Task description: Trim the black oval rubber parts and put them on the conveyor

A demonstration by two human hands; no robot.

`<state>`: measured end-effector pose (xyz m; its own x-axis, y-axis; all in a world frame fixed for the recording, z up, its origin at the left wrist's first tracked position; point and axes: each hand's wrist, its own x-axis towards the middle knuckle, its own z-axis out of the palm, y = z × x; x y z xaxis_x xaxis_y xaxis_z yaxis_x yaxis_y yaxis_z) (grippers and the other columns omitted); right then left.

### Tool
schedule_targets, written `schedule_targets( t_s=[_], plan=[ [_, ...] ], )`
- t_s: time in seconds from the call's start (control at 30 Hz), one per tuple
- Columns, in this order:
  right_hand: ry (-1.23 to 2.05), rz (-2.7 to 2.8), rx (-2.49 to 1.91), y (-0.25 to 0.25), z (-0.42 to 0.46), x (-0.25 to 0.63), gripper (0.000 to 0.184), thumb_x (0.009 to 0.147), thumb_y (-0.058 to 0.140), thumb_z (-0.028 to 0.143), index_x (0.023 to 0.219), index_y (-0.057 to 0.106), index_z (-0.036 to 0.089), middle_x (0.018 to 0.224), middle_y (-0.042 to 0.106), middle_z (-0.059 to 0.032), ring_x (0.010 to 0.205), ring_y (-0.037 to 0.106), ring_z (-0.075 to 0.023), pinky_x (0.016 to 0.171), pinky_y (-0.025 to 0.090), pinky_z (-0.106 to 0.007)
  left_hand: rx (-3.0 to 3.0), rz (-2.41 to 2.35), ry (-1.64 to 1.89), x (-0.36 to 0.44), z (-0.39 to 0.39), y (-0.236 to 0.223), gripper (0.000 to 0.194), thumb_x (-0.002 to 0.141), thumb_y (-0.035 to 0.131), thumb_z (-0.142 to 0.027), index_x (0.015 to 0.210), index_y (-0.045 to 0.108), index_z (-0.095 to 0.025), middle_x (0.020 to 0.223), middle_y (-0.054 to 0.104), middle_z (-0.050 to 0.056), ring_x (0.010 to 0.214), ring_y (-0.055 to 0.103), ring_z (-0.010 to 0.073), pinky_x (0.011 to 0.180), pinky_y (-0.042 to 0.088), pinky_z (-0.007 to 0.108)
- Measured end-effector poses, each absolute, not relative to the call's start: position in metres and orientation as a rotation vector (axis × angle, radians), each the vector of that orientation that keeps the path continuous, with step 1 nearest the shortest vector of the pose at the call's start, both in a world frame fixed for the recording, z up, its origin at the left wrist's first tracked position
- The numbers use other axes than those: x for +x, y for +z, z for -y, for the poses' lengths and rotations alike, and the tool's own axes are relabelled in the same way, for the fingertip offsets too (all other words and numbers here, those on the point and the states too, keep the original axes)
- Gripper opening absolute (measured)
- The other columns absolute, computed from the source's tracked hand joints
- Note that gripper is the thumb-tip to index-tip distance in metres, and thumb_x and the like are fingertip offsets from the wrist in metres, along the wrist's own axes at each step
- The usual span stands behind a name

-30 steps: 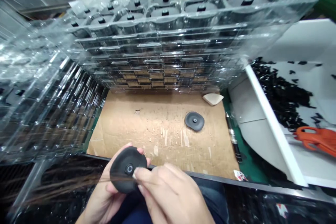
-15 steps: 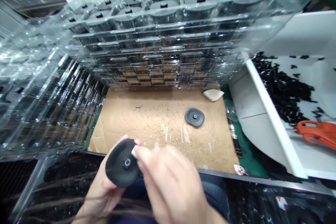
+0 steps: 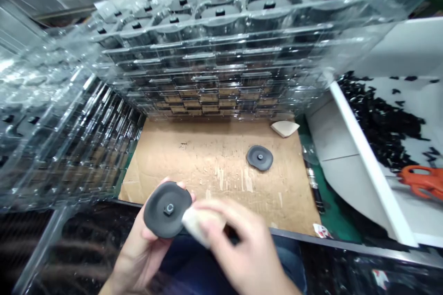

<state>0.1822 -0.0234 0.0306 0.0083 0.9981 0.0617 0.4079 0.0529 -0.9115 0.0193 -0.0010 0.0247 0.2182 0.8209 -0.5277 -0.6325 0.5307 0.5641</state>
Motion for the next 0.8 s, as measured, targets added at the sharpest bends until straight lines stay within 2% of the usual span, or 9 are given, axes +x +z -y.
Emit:
schedule_targets(
  t_s=[0.1,0.17,0.3,0.4,0.47,0.57,0.67,0.73,0.8],
  plan=[
    [0.907,1.242,-1.693,-0.001,0.018,0.190,0.024,0.084,0.050,0.035,0.096,0.065,0.021,0.096,0.070,-0.0044,0.085,0.067,-0.0184,0.072,0.055,-0.026,0.174,-0.966,1.012,0.020,0.002,0.024,0.064,0.043,0.084,-0.019,0.104,0.065,-0.027,0.096,0.071,0.005,0.087,0.066,0.0212,0.066,0.053,0.020],
    [0.899,1.278,-1.742,-0.026,0.022,0.190,0.028,0.084,0.049,0.037,0.100,0.065,0.020,0.100,0.069,-0.0066,0.089,0.066,-0.0206,0.075,0.055,-0.030,0.150,-1.007,1.004,0.021,0.002,0.026,0.066,0.043,0.083,-0.015,0.106,0.064,-0.027,0.098,0.071,0.006,0.089,0.066,0.0214,0.066,0.052,0.019],
    [0.952,1.429,-1.699,-0.055,0.037,0.186,0.025,0.080,0.052,0.036,0.088,0.070,0.021,0.084,0.072,-0.0056,0.077,0.067,-0.0214,0.067,0.055,-0.030,0.147,-0.969,1.031,0.023,0.002,0.027,0.062,0.043,0.084,-0.020,0.102,0.066,-0.026,0.097,0.071,0.005,0.089,0.066,0.0205,0.072,0.052,0.020],
    [0.915,1.409,-1.692,-0.029,0.032,0.186,0.023,0.083,0.050,0.033,0.096,0.066,0.022,0.096,0.070,-0.0050,0.087,0.065,-0.0201,0.070,0.054,-0.029,0.159,-0.945,1.005,0.025,0.003,0.024,0.061,0.046,0.083,-0.018,0.103,0.065,-0.026,0.100,0.071,0.005,0.088,0.066,0.0197,0.073,0.051,0.020],
    [0.765,1.380,-1.653,0.004,0.022,0.184,0.023,0.085,0.051,0.028,0.104,0.061,0.022,0.104,0.066,-0.0042,0.094,0.062,-0.0190,0.073,0.052,-0.028,0.187,-0.935,0.975,0.026,0.005,0.021,0.063,0.047,0.082,-0.014,0.106,0.064,-0.026,0.102,0.070,0.005,0.090,0.065,0.0195,0.073,0.051,0.020],
    [0.485,1.580,-1.372,0.046,0.013,0.171,0.027,0.083,0.049,0.016,0.109,0.057,0.017,0.094,0.067,-0.0048,0.083,0.062,-0.0169,0.076,0.049,-0.029,0.225,-0.922,0.903,0.026,0.006,0.020,0.055,0.054,0.079,-0.018,0.107,0.063,-0.024,0.104,0.069,0.006,0.095,0.063,0.0194,0.082,0.048,0.024],
    [0.541,1.738,-1.204,0.060,0.014,0.158,0.025,0.080,0.046,0.008,0.102,0.058,0.013,0.085,0.068,-0.0044,0.076,0.062,-0.0155,0.076,0.047,-0.029,0.241,-0.904,0.864,0.024,0.005,0.022,0.043,0.060,0.075,-0.020,0.101,0.065,-0.025,0.100,0.069,0.004,0.093,0.063,0.0188,0.086,0.046,0.027],
    [0.687,1.815,-1.205,0.060,0.014,0.155,0.023,0.080,0.045,0.007,0.096,0.059,0.015,0.086,0.069,-0.0022,0.074,0.062,-0.0139,0.075,0.046,-0.027,0.241,-0.920,0.878,0.025,0.004,0.024,0.039,0.058,0.076,-0.016,0.095,0.067,-0.026,0.094,0.070,0.001,0.087,0.064,0.0168,0.080,0.049,0.024],
    [0.682,1.852,-1.278,0.058,0.011,0.154,0.023,0.081,0.043,0.009,0.094,0.061,0.016,0.085,0.068,-0.0023,0.072,0.061,-0.0146,0.072,0.045,-0.029,0.245,-0.925,0.852,0.028,0.006,0.024,0.032,0.055,0.078,-0.018,0.086,0.069,-0.022,0.087,0.071,0.002,0.084,0.064,0.0184,0.076,0.050,0.025]
  ],
)
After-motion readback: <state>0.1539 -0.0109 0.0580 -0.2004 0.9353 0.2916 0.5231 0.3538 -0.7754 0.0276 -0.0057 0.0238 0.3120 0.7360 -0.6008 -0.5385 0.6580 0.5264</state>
